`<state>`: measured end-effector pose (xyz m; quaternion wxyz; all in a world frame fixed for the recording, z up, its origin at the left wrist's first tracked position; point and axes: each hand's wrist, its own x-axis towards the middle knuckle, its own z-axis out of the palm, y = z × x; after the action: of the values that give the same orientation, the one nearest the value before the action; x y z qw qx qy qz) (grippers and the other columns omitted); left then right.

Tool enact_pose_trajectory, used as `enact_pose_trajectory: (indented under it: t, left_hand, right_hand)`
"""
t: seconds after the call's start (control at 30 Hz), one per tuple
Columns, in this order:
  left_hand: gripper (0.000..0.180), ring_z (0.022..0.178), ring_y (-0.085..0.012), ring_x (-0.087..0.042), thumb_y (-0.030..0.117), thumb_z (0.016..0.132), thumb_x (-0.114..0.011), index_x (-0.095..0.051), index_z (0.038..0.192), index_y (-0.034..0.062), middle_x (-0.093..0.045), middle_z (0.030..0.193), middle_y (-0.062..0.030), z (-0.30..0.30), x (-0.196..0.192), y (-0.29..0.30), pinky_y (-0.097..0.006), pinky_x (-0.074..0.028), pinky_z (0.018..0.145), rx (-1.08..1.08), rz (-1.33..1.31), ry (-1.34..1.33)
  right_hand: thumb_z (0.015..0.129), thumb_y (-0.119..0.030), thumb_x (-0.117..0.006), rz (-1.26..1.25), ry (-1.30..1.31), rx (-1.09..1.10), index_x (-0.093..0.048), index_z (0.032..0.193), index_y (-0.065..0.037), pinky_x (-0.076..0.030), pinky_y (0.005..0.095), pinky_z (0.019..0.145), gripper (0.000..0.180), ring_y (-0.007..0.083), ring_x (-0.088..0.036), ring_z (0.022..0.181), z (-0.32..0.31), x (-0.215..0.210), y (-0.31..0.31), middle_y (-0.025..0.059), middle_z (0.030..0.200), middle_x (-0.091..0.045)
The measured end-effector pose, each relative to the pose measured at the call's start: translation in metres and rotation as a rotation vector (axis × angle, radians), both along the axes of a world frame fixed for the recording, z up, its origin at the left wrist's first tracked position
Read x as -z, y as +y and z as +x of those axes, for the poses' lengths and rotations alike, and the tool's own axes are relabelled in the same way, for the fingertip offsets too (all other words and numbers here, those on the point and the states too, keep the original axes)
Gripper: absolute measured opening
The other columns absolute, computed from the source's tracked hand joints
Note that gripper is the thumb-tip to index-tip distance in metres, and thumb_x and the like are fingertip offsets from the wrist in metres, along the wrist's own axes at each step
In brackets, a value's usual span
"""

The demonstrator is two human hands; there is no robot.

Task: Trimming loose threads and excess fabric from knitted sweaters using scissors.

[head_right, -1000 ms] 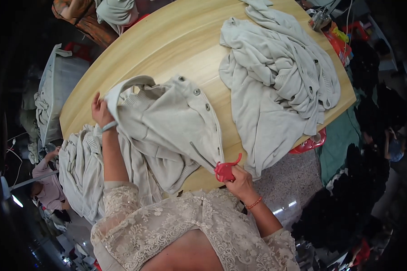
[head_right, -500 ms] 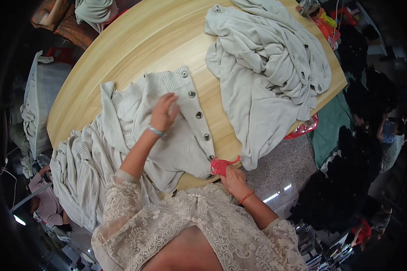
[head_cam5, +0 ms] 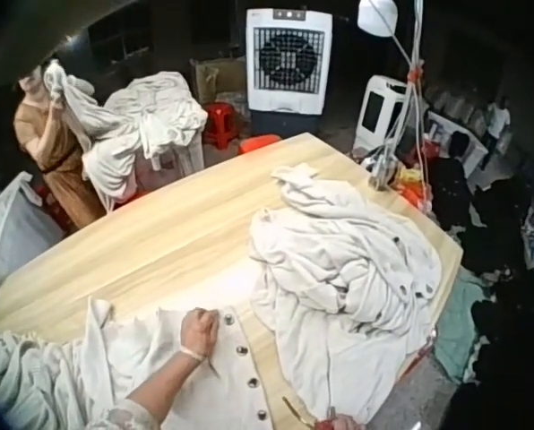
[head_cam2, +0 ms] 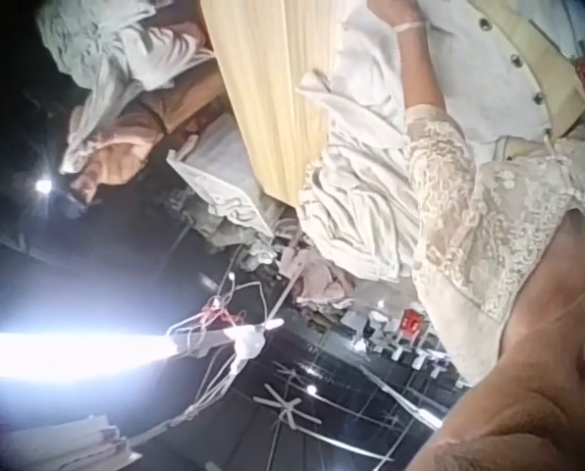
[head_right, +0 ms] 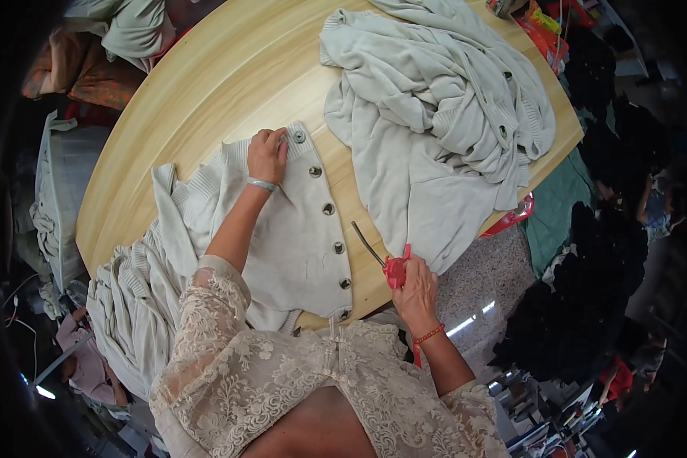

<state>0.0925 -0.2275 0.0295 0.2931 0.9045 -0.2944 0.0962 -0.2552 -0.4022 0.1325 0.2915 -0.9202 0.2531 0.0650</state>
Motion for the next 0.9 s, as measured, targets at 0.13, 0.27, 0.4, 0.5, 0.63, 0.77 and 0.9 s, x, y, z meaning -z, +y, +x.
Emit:
enact_pose_trajectory:
  t: [0.13, 0.27, 0.4, 0.5, 0.63, 0.77, 0.9]
  left_hand:
    - [0.023, 0.085, -0.0312, -0.057, 0.007, 0.079, -0.067, -0.067, 0.102, 0.0096, -0.059, 0.091, -0.0113, 0.009, -0.002, -0.008, -0.042, -0.047, 0.072, 0.094, 0.100, -0.009]
    - [0.014, 0.083, -0.0308, -0.057, 0.007, 0.079, -0.066, -0.067, 0.093, 0.0088, -0.059, 0.088, -0.0107, 0.011, -0.002, -0.009, -0.041, -0.047, 0.070, 0.136, 0.097, -0.041]
    - [0.008, 0.081, -0.0310, -0.057, 0.003, 0.080, -0.064, -0.062, 0.087, 0.0054, -0.058, 0.087, -0.0119, 0.010, -0.003, -0.012, -0.040, -0.046, 0.070, 0.096, 0.005, -0.027]
    - [0.011, 0.084, -0.0322, -0.056, -0.001, 0.079, -0.060, -0.058, 0.089, 0.0037, -0.055, 0.089, -0.0125, 0.000, -0.009, -0.009, -0.042, -0.046, 0.071, 0.014, -0.159, 0.091]
    - [0.009, 0.070, -0.0263, -0.056, -0.004, 0.084, -0.056, -0.056, 0.091, 0.0013, -0.054, 0.081, -0.0135, -0.028, -0.023, 0.005, -0.033, -0.047, 0.064, -0.041, -0.324, 0.285]
    - [0.005, 0.070, -0.0256, -0.057, 0.004, 0.084, -0.063, -0.058, 0.085, 0.0019, -0.055, 0.071, -0.0124, -0.055, -0.035, 0.018, -0.033, -0.047, 0.063, -0.049, -0.250, 0.611]
    - [0.015, 0.094, -0.0320, -0.058, 0.014, 0.078, -0.072, -0.061, 0.083, 0.0048, -0.062, 0.094, -0.0113, -0.079, -0.047, 0.009, -0.042, -0.045, 0.080, 0.245, 0.000, 0.188]
  right_hand:
    - [0.076, -0.008, -0.064, 0.012, 0.030, -0.011, -0.050, 0.102, -0.004, -0.041, 0.0436, 0.080, 0.030, 0.0343, -0.055, 0.097, 0.000, 0.005, -0.006, 0.0141, 0.100, -0.056]
    - [0.071, -0.002, -0.066, -0.008, -0.003, -0.046, -0.048, 0.104, -0.004, -0.040, 0.0438, 0.079, 0.038, 0.0346, -0.055, 0.094, 0.009, -0.001, -0.010, 0.0142, 0.099, -0.056]
    - [0.068, 0.001, -0.067, -0.039, -0.089, -0.052, -0.046, 0.109, -0.005, -0.041, 0.0439, 0.077, 0.047, 0.0348, -0.056, 0.093, 0.023, -0.009, -0.009, 0.0156, 0.105, -0.056]
    - [0.068, 0.001, -0.069, 0.056, -0.094, -0.050, -0.045, 0.114, -0.004, -0.042, 0.0433, 0.077, 0.052, 0.0351, -0.057, 0.093, 0.024, 0.001, -0.015, 0.0165, 0.107, -0.058]
    - [0.071, -0.002, -0.069, 0.091, -0.055, -0.037, -0.045, 0.120, -0.005, -0.043, 0.0426, 0.076, 0.055, 0.0354, -0.058, 0.092, 0.038, -0.009, -0.017, 0.0149, 0.103, -0.061]
    - [0.079, -0.005, -0.061, 0.108, -0.054, -0.114, -0.052, 0.118, -0.007, -0.045, 0.0436, 0.078, 0.041, 0.0350, -0.058, 0.088, 0.048, -0.007, -0.021, 0.0149, 0.101, -0.063]
    - [0.078, -0.008, -0.062, -0.057, -0.172, -0.262, -0.056, 0.107, -0.006, -0.044, 0.0446, 0.079, 0.029, 0.0349, -0.055, 0.086, 0.061, -0.006, -0.018, 0.0140, 0.094, -0.062]
